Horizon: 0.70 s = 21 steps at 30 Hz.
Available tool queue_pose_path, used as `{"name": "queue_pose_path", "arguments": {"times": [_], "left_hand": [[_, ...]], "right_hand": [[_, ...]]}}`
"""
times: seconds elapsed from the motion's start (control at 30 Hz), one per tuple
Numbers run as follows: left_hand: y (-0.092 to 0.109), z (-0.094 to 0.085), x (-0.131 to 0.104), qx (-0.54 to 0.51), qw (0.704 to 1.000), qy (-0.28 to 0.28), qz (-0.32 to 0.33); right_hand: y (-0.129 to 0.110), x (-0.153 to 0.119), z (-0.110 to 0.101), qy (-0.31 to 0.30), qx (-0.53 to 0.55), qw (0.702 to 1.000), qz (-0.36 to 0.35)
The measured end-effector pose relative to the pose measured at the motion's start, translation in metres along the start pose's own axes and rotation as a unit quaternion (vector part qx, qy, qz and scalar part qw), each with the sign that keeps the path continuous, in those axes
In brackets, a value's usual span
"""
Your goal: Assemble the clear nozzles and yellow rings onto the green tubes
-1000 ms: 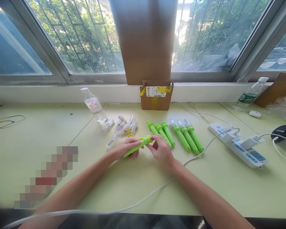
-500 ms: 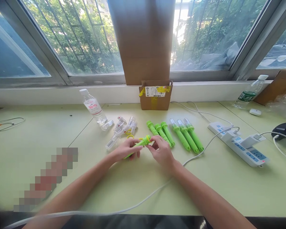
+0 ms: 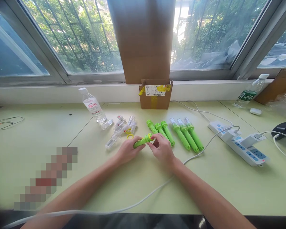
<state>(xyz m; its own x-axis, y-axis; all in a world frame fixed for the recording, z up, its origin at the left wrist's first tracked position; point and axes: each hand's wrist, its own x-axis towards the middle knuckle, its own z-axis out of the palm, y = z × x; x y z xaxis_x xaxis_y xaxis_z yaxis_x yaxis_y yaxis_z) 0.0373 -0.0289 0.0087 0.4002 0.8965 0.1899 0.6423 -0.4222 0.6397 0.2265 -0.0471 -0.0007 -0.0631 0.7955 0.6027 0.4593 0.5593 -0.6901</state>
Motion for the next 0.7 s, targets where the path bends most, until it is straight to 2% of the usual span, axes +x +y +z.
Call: {"name": "queue_pose_path", "arguments": {"times": [0.2,0.4,0.7], "left_hand": [[0.0029,-0.0008,0.0006,-0.114,0.993,-0.019,-0.026],[0.0049,-0.0016,0.0002,-0.220,0.971,-0.061,-0.066],[0.0009,-0.0007,0.0017,-0.286,0.952,-0.074,-0.079]], "right_hand": [[-0.0008,0.0020,0.0004,0.001,0.015,1.000,0.009],[-0.0020,0.0023,0.0003,0.006,0.017,1.000,0.011],[-0.0042,0.0037,-0.0001,0.016,0.012,1.000,-0.003]]}}
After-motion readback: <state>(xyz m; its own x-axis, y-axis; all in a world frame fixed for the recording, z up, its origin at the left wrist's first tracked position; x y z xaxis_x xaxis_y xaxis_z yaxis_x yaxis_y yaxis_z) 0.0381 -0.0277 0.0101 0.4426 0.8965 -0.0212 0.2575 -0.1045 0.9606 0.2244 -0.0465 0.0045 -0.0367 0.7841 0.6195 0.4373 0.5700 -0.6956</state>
